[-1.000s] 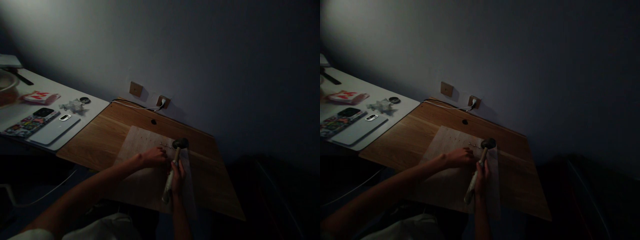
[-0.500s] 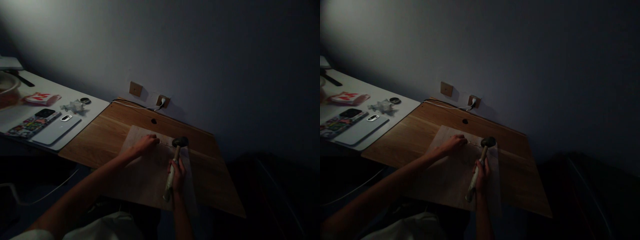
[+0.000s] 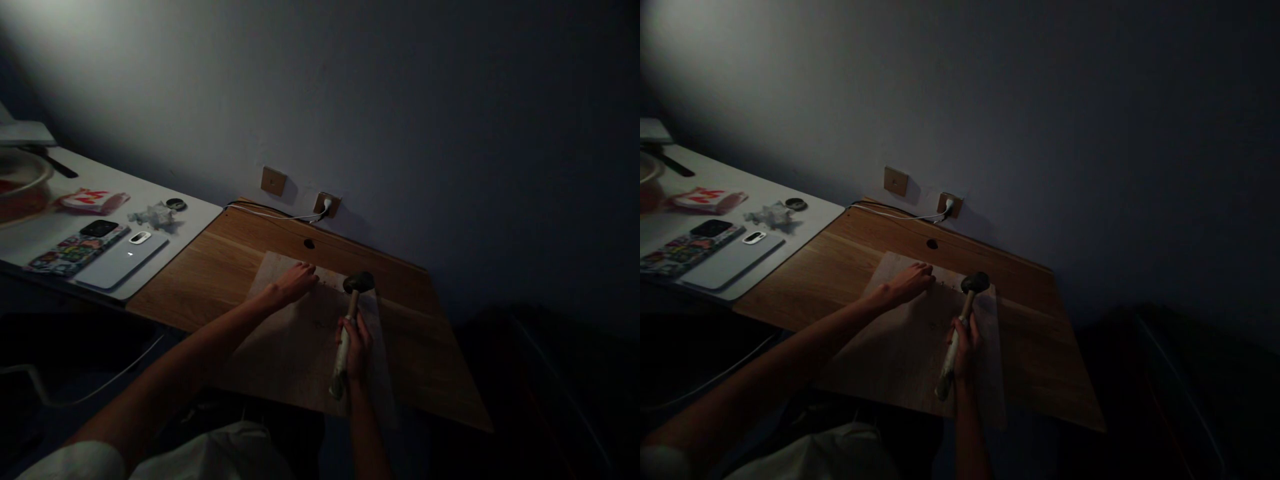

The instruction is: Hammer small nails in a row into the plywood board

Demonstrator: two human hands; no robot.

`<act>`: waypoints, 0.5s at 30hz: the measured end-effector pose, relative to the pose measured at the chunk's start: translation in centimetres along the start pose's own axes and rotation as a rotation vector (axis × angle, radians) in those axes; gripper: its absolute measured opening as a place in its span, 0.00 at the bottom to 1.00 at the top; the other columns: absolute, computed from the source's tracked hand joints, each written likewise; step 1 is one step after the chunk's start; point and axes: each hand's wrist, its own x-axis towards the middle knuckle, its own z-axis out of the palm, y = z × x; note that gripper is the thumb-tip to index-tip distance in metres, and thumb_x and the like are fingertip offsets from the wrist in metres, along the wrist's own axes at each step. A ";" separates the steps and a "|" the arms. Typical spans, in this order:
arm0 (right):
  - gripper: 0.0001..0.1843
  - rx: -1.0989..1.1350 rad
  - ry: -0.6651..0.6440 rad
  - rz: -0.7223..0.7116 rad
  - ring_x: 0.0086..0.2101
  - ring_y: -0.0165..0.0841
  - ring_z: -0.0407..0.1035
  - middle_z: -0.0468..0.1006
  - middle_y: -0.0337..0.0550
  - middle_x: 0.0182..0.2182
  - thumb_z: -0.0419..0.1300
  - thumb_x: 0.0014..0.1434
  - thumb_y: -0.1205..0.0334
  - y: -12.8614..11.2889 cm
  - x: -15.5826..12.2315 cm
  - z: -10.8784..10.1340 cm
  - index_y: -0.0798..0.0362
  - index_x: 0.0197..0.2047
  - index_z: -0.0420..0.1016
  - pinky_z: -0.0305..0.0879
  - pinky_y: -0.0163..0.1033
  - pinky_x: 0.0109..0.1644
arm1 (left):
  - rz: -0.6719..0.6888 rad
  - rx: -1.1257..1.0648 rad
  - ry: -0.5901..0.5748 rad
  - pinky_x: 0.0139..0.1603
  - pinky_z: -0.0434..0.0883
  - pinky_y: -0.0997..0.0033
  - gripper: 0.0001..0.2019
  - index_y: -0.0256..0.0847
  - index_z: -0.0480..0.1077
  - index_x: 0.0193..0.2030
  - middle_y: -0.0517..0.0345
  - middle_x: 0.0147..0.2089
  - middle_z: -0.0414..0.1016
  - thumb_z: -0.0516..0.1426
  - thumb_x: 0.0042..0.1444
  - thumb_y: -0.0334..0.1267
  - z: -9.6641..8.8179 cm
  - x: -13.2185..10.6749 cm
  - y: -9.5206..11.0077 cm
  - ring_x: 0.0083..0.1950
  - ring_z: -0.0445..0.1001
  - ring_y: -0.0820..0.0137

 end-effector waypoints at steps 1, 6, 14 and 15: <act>0.16 -0.001 0.000 0.001 0.18 0.26 0.60 0.70 0.32 0.19 0.66 0.53 0.49 0.0 0.0 0.0 0.52 0.36 0.73 0.54 0.31 0.21 | 0.015 0.008 0.001 0.48 0.69 0.61 0.08 0.36 0.77 0.37 0.44 0.40 0.75 0.56 0.60 0.25 0.0 0.1 0.0 0.45 0.75 0.59; 0.16 -0.006 -0.008 0.004 0.18 0.27 0.59 0.68 0.31 0.18 0.65 0.53 0.48 0.2 0.0 0.0 0.52 0.36 0.72 0.51 0.32 0.20 | 0.080 0.020 -0.013 0.48 0.70 0.64 0.08 0.36 0.77 0.37 0.44 0.42 0.75 0.56 0.60 0.25 0.2 0.7 -0.1 0.47 0.75 0.61; 0.17 -0.047 -0.023 0.010 0.19 0.27 0.60 0.69 0.31 0.18 0.65 0.54 0.47 -0.1 -0.1 -0.2 0.52 0.37 0.73 0.53 0.32 0.21 | -0.157 -0.290 0.168 0.42 0.70 0.73 0.11 0.38 0.75 0.44 0.52 0.42 0.77 0.52 0.62 0.28 2.7 0.3 -0.7 0.40 0.74 0.69; 0.18 -0.052 -0.019 0.006 0.19 0.27 0.60 0.69 0.31 0.19 0.66 0.53 0.47 -0.1 -0.1 -0.2 0.52 0.38 0.73 0.53 0.32 0.21 | -0.178 -0.329 0.193 0.42 0.69 0.74 0.10 0.38 0.75 0.42 0.53 0.40 0.77 0.53 0.61 0.29 3.0 0.1 -0.8 0.39 0.74 0.70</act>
